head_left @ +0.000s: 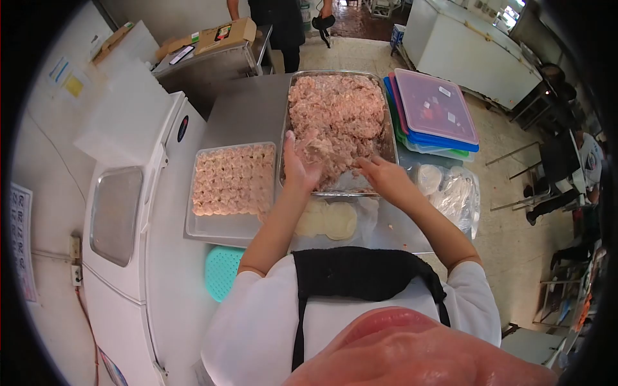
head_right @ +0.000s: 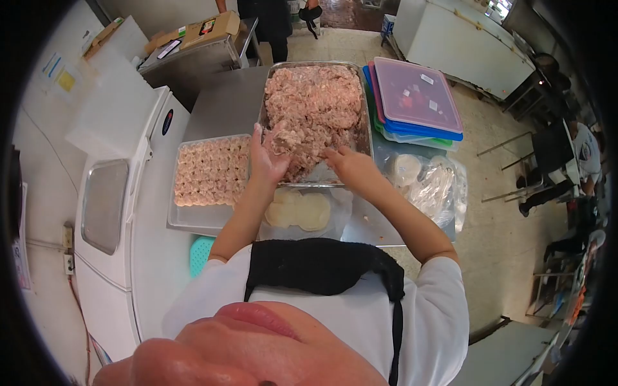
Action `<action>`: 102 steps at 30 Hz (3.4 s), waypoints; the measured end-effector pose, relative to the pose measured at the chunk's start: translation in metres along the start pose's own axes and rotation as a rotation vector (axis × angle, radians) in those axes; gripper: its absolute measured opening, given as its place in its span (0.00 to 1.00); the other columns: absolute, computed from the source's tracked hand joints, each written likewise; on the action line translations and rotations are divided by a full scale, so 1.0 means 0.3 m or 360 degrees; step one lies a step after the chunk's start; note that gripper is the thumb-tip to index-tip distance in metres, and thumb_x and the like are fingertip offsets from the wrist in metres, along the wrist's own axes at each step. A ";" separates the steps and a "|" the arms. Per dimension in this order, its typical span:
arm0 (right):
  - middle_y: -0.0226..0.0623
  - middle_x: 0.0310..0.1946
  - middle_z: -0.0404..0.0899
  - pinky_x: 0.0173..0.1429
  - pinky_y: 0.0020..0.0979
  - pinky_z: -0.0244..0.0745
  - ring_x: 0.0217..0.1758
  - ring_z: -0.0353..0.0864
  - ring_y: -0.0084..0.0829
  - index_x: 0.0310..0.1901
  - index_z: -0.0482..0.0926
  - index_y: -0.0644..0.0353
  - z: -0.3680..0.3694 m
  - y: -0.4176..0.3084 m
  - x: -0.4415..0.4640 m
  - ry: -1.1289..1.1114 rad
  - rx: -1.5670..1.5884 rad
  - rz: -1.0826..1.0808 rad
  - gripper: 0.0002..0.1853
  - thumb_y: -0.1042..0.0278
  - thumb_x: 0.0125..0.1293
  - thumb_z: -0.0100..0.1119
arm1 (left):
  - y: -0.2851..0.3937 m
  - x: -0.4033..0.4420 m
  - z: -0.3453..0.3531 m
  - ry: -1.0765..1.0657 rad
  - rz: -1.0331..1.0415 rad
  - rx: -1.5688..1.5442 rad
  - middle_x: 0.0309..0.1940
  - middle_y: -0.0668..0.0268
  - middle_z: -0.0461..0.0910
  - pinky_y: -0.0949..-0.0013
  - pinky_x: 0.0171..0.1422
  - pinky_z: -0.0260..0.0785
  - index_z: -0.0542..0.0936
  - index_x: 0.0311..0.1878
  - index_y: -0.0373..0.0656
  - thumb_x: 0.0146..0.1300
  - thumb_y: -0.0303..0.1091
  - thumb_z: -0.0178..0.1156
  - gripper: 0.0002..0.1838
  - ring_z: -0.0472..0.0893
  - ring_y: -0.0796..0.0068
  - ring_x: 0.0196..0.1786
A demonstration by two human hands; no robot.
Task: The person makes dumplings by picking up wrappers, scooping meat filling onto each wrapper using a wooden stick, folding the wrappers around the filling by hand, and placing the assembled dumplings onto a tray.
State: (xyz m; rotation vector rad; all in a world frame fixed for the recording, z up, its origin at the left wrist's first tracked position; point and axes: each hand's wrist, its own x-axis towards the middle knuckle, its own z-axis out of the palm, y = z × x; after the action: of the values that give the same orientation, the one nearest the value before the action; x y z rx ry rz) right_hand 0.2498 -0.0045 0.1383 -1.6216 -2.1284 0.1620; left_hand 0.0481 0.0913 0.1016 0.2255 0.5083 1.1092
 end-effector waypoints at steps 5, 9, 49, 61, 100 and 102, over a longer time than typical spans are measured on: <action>0.45 0.40 0.81 0.44 0.38 0.77 0.39 0.81 0.45 0.43 0.81 0.60 -0.060 0.057 0.027 -0.0066 0.0242 -0.0254 0.12 0.62 0.66 0.54 | 0.024 0.052 -0.043 -0.0003 0.0002 -0.0392 0.57 0.52 0.72 0.46 0.65 0.64 0.71 0.57 0.36 0.64 0.52 0.55 0.29 0.70 0.49 0.62; 0.29 0.21 0.71 0.33 0.26 0.67 0.26 0.71 0.22 0.48 0.79 0.64 -0.062 0.085 0.027 -0.0142 0.0906 0.0422 0.16 0.59 0.72 0.49 | 0.086 0.024 -0.012 -0.0208 -0.0031 -0.0328 0.50 0.55 0.76 0.53 0.59 0.71 0.69 0.58 0.36 0.62 0.35 0.56 0.23 0.76 0.57 0.55; 0.50 0.46 0.81 0.49 0.28 0.74 0.47 0.83 0.34 0.50 0.80 0.63 0.019 0.058 -0.014 -0.0347 0.0886 0.0190 0.18 0.58 0.66 0.58 | 0.169 -0.038 0.004 -0.0877 0.0609 0.2524 0.46 0.59 0.80 0.68 0.53 0.70 0.73 0.60 0.37 0.52 0.35 0.70 0.31 0.76 0.71 0.51; 0.44 0.39 0.81 0.44 0.41 0.74 0.41 0.79 0.47 0.52 0.79 0.54 0.163 0.242 0.033 -0.0279 -0.0104 0.0033 0.16 0.59 0.65 0.55 | 0.030 0.065 -0.090 -0.0235 0.0264 0.2616 0.46 0.55 0.81 0.66 0.51 0.72 0.74 0.57 0.38 0.49 0.48 0.72 0.35 0.81 0.64 0.47; 0.40 0.32 0.77 0.39 0.36 0.73 0.35 0.78 0.42 0.49 0.81 0.57 -0.175 0.176 -0.022 0.0008 0.0060 -0.0305 0.15 0.58 0.67 0.55 | 0.003 -0.040 0.080 -0.0529 0.0707 0.2766 0.48 0.51 0.78 0.62 0.59 0.66 0.76 0.51 0.36 0.47 0.48 0.70 0.32 0.76 0.58 0.54; 0.40 0.32 0.77 0.40 0.34 0.73 0.35 0.78 0.41 0.48 0.81 0.59 -0.190 0.146 -0.021 -0.0027 0.0065 -0.0207 0.15 0.60 0.66 0.57 | 0.009 -0.084 0.078 -0.0476 0.0773 0.2811 0.50 0.51 0.77 0.62 0.60 0.66 0.75 0.54 0.36 0.48 0.49 0.70 0.34 0.75 0.58 0.56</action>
State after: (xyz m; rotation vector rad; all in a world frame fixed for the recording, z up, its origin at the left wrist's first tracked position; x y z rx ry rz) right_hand 0.3138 -0.0075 0.1714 -1.4587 -2.2205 0.1769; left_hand 0.0489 0.0715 0.1300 2.0931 1.0767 0.7507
